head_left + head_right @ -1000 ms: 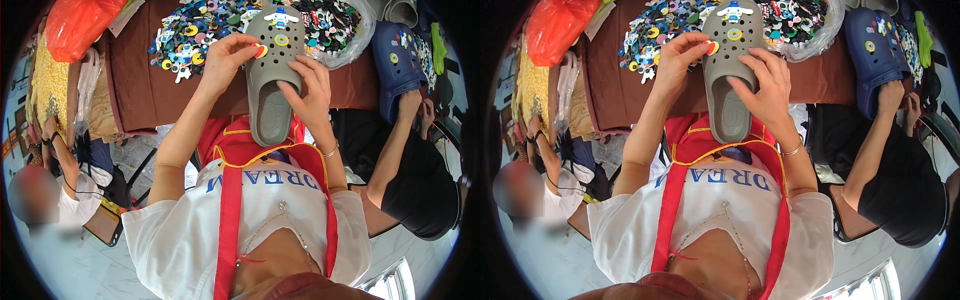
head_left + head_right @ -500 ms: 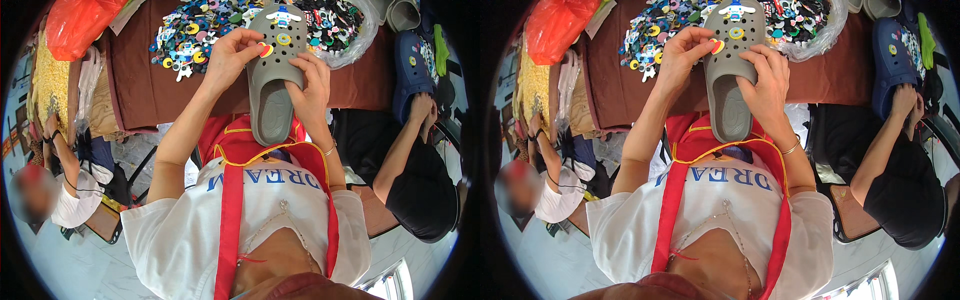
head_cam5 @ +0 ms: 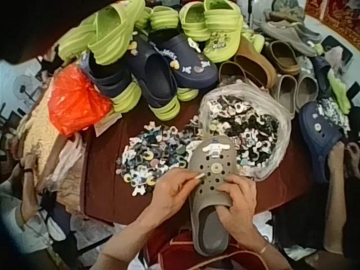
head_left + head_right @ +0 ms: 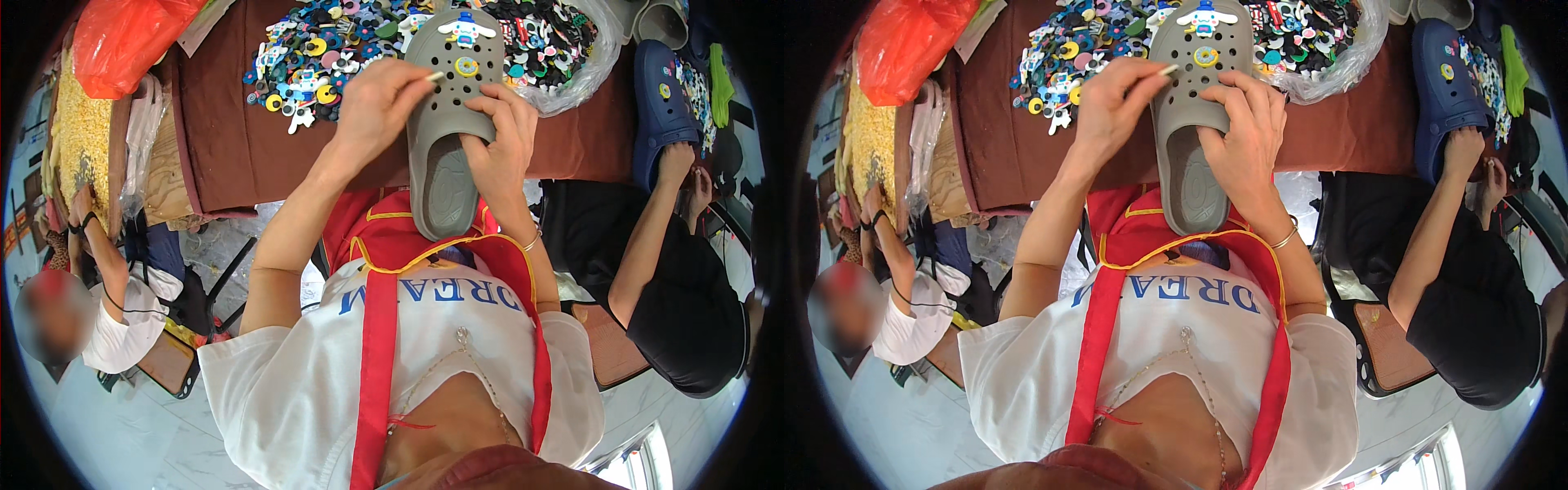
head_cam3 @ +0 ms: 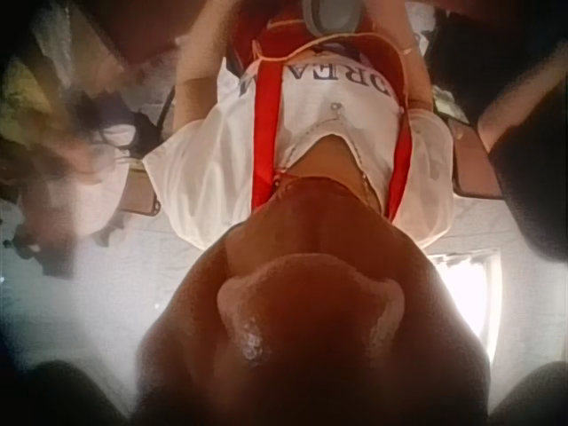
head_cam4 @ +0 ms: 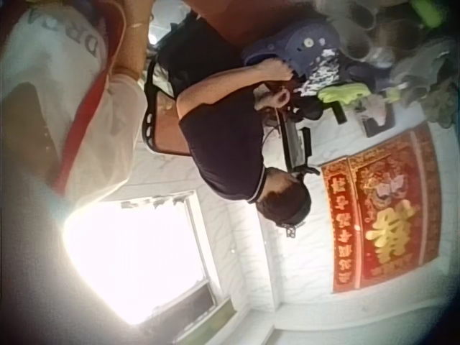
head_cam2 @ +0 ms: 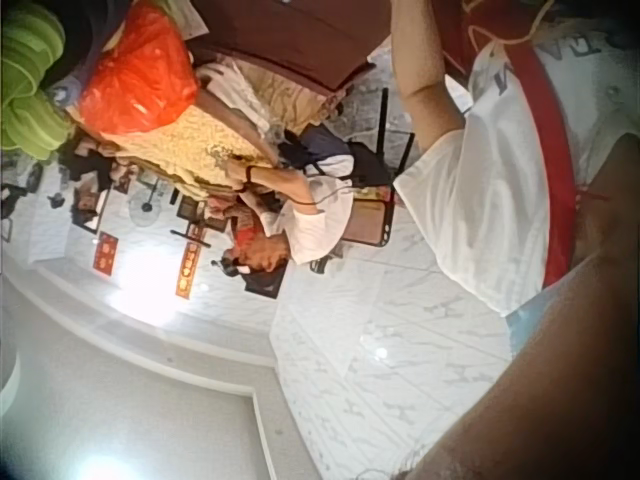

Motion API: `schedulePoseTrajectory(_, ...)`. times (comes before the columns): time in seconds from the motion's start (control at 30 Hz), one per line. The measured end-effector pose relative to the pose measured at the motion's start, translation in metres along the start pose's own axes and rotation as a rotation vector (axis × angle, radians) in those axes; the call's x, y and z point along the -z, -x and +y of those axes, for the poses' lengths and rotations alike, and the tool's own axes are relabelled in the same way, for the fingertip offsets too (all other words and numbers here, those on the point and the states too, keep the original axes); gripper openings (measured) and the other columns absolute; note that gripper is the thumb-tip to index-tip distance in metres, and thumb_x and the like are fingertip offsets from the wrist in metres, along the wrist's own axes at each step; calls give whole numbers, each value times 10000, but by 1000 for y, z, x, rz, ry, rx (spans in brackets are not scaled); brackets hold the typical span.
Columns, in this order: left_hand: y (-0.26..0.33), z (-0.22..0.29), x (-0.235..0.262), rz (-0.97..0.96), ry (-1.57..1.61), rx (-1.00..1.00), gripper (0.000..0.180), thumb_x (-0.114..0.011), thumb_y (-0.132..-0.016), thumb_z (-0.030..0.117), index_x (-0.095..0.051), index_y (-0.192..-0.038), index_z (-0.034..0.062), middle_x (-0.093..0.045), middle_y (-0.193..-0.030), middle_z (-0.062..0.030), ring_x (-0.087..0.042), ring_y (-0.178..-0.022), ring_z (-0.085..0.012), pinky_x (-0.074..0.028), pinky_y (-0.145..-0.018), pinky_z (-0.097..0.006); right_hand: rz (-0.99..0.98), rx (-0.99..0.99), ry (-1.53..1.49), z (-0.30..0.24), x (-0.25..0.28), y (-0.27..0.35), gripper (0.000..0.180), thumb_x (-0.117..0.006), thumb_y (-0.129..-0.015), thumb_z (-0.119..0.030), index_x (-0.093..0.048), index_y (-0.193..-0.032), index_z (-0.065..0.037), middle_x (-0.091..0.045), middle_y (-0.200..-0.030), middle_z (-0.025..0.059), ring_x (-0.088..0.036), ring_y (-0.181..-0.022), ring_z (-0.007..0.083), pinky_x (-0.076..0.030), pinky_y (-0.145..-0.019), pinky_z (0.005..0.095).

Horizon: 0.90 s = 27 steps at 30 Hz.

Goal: Attaching decorative charms to the holes of a grey clog shoe.

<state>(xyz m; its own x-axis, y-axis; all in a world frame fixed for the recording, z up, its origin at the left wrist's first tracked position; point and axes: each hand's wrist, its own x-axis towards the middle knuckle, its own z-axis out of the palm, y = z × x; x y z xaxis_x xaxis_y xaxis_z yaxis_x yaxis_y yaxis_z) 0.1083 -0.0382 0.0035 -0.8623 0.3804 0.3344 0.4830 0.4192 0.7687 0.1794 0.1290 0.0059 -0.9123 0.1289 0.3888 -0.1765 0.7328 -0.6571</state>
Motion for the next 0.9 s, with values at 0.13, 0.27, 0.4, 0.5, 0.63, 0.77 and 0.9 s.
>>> schedulePoseTrajectory(0.13,-5,-5,3,120,115,230,143,-668,-804,73,-672,-937,19,-656,-899,-103,-627,-784,-195,-499,-687,-285,4,-2,-9,0,1,-1,343,-677,-588,-22,-621,-916,-104,-559,-1099,43,-463,-1032,290,-374,-899,393)
schedulePoseTrajectory(0.27,1,-17,-7,161,-102,-142,160,-681,-770,19,-660,-928,30,-653,-909,-103,-628,-798,-214,-504,-677,-284,8,4,-20,0,-1,-1,345,-672,-583,-16,-621,-913,-101,-558,-1093,49,-461,-1028,294,-384,-891,393)
schedulePoseTrajectory(0.4,5,-22,-9,183,-177,-301,240,-691,-725,-16,-646,-956,35,-646,-917,-92,-618,-799,-236,-507,-675,-302,2,-2,-30,1,0,-2,349,-668,-580,-10,-621,-914,-103,-556,-1092,55,-459,-1024,296,-387,-888,393)
schedulePoseTrajectory(0.5,7,-23,-7,157,-303,-388,261,-689,-705,-29,-647,-956,30,-640,-930,-82,-615,-801,-232,-505,-682,-312,7,11,-28,1,-1,-2,353,-670,-578,-10,-622,-916,-104,-555,-1090,59,-460,-1018,298,-388,-885,393)
schedulePoseTrajectory(0.63,7,-22,-8,177,-351,-427,267,-691,-692,-31,-651,-948,31,-635,-940,-77,-612,-795,-233,-502,-682,-318,14,21,-36,2,-1,-1,350,-672,-581,-11,-620,-916,-97,-559,-1096,61,-465,-1016,300,-391,-883,391)
schedulePoseTrajectory(0.77,9,-21,-8,165,-285,-359,233,-704,-702,-5,-653,-927,31,-637,-930,-82,-608,-784,-238,-496,-665,-317,31,49,-51,6,-1,0,350,-668,-584,-7,-616,-920,-86,-577,-1099,65,-484,-1014,297,-392,-887,388)
schedulePoseTrajectory(0.9,6,-18,-8,152,-180,-253,221,-726,-703,36,-652,-911,31,-646,-902,-88,-606,-789,-235,-491,-665,-317,29,50,-72,7,0,1,357,-665,-588,-2,-618,-932,-82,-589,-1093,66,-494,-1011,291,-393,-891,386)
